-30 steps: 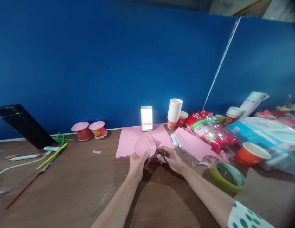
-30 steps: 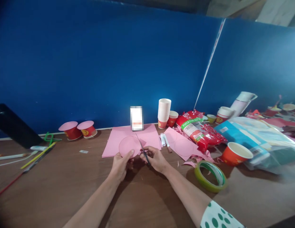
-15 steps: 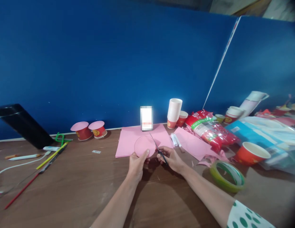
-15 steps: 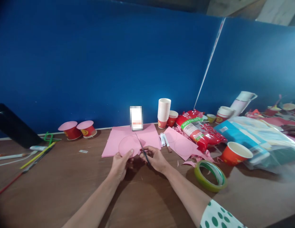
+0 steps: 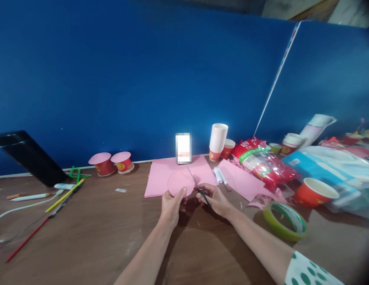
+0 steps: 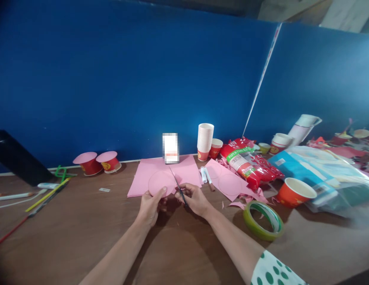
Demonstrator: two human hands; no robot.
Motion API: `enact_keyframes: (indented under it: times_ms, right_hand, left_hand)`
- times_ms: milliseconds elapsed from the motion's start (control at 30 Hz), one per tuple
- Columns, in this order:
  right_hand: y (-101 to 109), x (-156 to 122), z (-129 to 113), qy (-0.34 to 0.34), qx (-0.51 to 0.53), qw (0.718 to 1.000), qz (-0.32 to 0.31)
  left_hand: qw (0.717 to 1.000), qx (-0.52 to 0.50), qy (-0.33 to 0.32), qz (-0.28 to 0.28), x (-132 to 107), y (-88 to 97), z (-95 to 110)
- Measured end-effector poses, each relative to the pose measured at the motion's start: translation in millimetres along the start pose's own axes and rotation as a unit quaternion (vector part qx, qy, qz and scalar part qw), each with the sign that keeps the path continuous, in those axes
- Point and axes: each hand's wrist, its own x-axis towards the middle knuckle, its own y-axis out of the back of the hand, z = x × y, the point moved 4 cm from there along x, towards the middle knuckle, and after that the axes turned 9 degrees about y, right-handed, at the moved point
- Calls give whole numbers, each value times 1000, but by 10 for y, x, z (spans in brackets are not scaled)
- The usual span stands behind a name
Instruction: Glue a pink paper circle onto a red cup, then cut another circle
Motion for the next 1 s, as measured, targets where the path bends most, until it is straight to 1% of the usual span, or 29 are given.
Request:
enact_keyframes:
  times_ms: [267, 367, 433, 633, 767, 1000]
  right_hand:
    - [-38, -5, -7, -1, 14, 1000, 9]
    - [-47, -4, 1, -2, 17, 1000, 12]
    - [-48, -2, 1, 0, 18, 1000, 12]
    - [-46, 2, 7, 0, 11, 1000, 9]
    - [-47, 1, 14, 3, 12, 1000, 8]
    - [-52, 0, 0, 1, 7, 1000, 8]
  left_hand:
    - [999, -16, 21, 22, 1, 10, -14]
    - [999, -33, 7, 9, 16, -5, -16]
    - [1000, -27, 1, -3, 20, -22, -11]
    - [1000, 1, 14, -21, -15, -50, 10]
    - [999, 17, 26, -11, -30, -49, 15]
    - [1000, 18, 2, -4, -4, -36, 16]
